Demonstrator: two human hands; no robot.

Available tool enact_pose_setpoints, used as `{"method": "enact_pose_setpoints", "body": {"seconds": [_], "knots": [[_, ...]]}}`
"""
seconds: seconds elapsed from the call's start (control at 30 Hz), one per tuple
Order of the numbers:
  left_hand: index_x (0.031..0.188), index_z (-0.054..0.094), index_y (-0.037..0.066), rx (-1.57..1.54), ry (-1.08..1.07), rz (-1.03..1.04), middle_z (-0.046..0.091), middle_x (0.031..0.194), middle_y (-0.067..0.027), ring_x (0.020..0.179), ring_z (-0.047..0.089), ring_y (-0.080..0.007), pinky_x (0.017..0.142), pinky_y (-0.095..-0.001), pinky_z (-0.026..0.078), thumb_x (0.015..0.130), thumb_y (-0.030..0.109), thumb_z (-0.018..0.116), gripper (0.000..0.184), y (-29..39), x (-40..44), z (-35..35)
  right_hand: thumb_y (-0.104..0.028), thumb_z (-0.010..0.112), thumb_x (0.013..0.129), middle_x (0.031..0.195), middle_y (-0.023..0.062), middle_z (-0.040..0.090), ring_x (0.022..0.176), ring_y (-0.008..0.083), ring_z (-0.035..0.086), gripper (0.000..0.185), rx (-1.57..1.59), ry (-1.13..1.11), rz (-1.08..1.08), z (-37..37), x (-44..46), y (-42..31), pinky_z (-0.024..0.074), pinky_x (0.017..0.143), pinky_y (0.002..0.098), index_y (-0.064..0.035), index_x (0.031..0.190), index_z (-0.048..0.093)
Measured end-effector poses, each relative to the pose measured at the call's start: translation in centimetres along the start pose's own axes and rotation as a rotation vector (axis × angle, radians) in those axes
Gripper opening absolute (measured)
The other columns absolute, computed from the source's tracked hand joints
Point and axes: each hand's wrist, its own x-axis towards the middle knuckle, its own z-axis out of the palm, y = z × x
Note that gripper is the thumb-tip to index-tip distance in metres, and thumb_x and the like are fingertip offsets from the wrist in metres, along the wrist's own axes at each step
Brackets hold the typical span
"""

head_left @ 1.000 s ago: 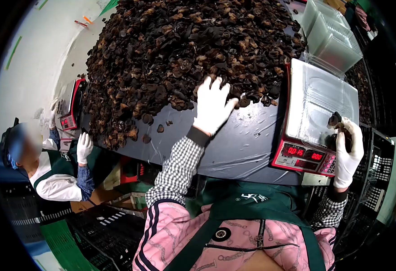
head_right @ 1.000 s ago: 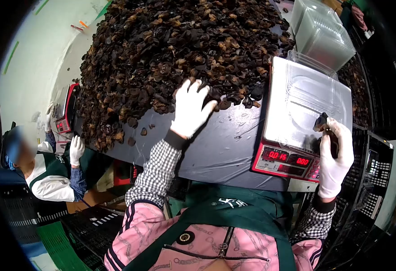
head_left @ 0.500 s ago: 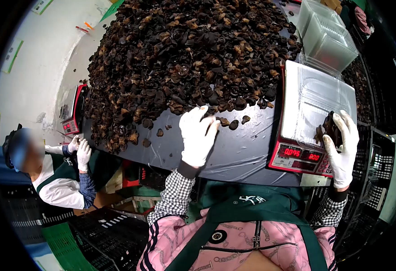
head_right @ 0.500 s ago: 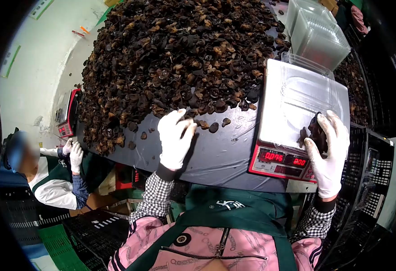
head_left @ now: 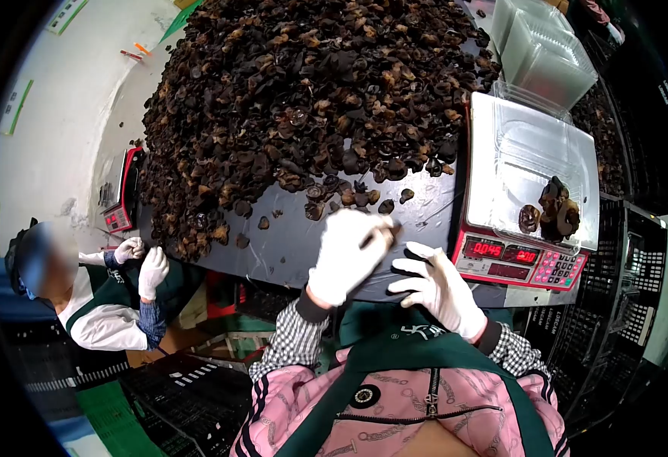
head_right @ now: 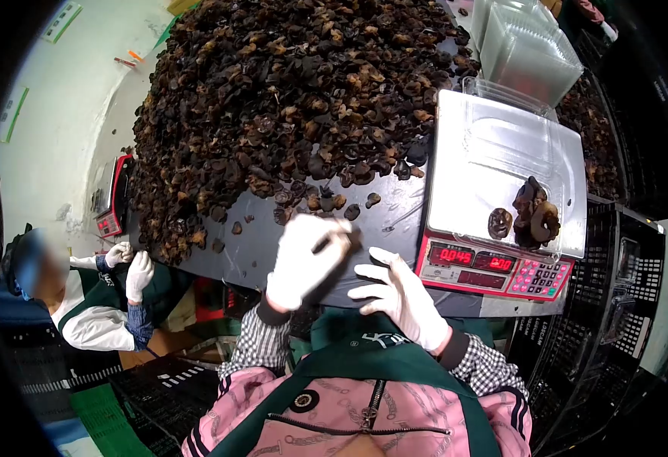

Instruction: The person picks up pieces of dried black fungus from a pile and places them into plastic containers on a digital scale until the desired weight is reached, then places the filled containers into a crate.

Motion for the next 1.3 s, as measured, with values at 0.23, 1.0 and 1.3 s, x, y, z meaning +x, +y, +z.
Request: {"method": "enact_pose_setpoints", "body": {"seconds": [0.23,1.0,1.3], "knots": [[0.119,0.070,0.008,0.296,-0.066,-0.116,0.069,0.115,-0.0087,0.102,0.065,-0.0272,0.089,-0.0365,0.054,0.088,0.015,0.071,0.031,-1.3,-1.1,3.4,-0.019,0.050,0.107,0.103,0.0113,0.068,0.082,0.0220,0.069,0.029,0.017,0.032,0.024,-2.3,2.9,2.4,0.0555,0.062,0.0290,-0.0001,0.126,0.061],[0.110,0.071,0.006,0.188,0.182,-0.129,0.072,0.106,-0.0105,0.093,0.072,-0.0285,0.081,-0.0336,0.058,0.092,0.003,0.068,0.019,-5.5,1.6,1.6,-0.032,0.052,0.106,0.098,0.0100,0.069,0.081,0.0215,0.063,0.038,0.122,0.052,0.117,-1.4,2.6,2.4,0.0489,0.067,0.0298,-0.0003,0.123,0.065],[0.117,0.072,0.007,0.202,-0.020,-0.216,0.069,0.092,-0.0086,0.080,0.069,-0.0258,0.070,-0.0338,0.056,0.092,0.013,0.071,0.026,-1.3,-3.9,1.7,-0.040,0.050,0.108,0.100,0.0112,0.069,0.086,0.0241,0.066,0.043,0.102,0.064,0.184,-1.8,3.1,2.9,0.0499,0.067,0.0317,-0.0013,0.116,0.066]]}}
